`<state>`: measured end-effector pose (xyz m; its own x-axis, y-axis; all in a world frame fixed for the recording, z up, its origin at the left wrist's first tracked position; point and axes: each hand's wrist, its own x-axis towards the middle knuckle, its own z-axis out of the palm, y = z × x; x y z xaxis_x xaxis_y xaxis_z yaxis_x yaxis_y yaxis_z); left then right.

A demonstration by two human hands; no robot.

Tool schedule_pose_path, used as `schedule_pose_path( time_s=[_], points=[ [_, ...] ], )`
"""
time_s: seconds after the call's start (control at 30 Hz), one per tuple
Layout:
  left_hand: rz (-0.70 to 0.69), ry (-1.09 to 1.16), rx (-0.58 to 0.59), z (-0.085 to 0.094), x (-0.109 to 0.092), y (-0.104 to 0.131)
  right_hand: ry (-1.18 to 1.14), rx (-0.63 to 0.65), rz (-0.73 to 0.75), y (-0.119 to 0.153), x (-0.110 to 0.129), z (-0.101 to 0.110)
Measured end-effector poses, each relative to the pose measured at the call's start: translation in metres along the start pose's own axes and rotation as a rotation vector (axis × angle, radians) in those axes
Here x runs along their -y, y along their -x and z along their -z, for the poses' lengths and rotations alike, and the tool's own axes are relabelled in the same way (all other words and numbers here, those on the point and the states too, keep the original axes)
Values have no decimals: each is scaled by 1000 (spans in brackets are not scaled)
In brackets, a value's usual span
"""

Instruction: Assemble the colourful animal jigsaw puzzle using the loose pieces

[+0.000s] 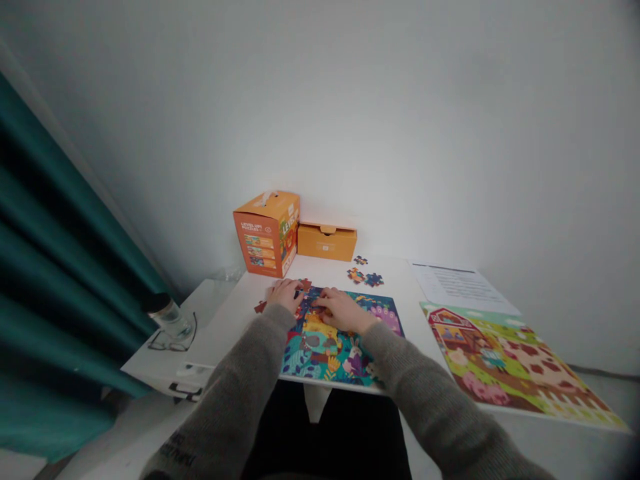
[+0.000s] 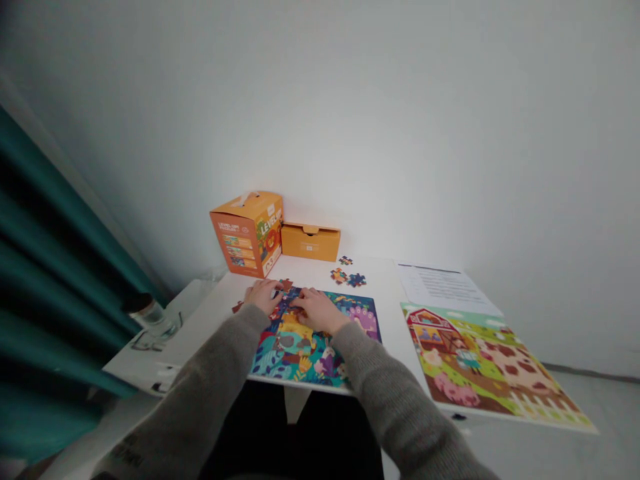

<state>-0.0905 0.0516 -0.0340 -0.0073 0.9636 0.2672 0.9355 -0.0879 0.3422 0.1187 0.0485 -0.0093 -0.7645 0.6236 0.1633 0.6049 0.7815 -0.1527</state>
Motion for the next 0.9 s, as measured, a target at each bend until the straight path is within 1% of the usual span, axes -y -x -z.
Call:
schedule_pose_path(
  time_s=[0.3, 0.33, 0.4, 0.5, 0.57, 0.63, 0.7, 0.83, 0.9],
  points=[
    [-16, -64, -31, 6, 1, -3, 18, 0, 0, 2, 3, 2],
    [-46, -50, -40, 8, 1, -2, 18, -5, -2, 2, 4, 2],
    [-158, 0, -22, 12, 2, 2, 15, -13, -4, 3, 5, 2],
    [-361, 66, 88, 17, 6, 17, 10, -13, -3, 4, 5, 2],
    [-443, 71, 134, 18, 10, 28, 8, -14, -5, 4, 5, 2],
    [-478, 61, 129, 17, 13, 39, 13, -16, -8, 4, 5, 1],
    [-497, 59, 99, 13, 16, 46, 23, -16, -11, 4, 6, 1],
    [-518, 86, 44, 5, 19, 52, 38, -23, -10, 4, 8, 2],
    [-510, 84, 36, 3, 19, 53, 38, -19, -10, 4, 10, 4]
  ],
)
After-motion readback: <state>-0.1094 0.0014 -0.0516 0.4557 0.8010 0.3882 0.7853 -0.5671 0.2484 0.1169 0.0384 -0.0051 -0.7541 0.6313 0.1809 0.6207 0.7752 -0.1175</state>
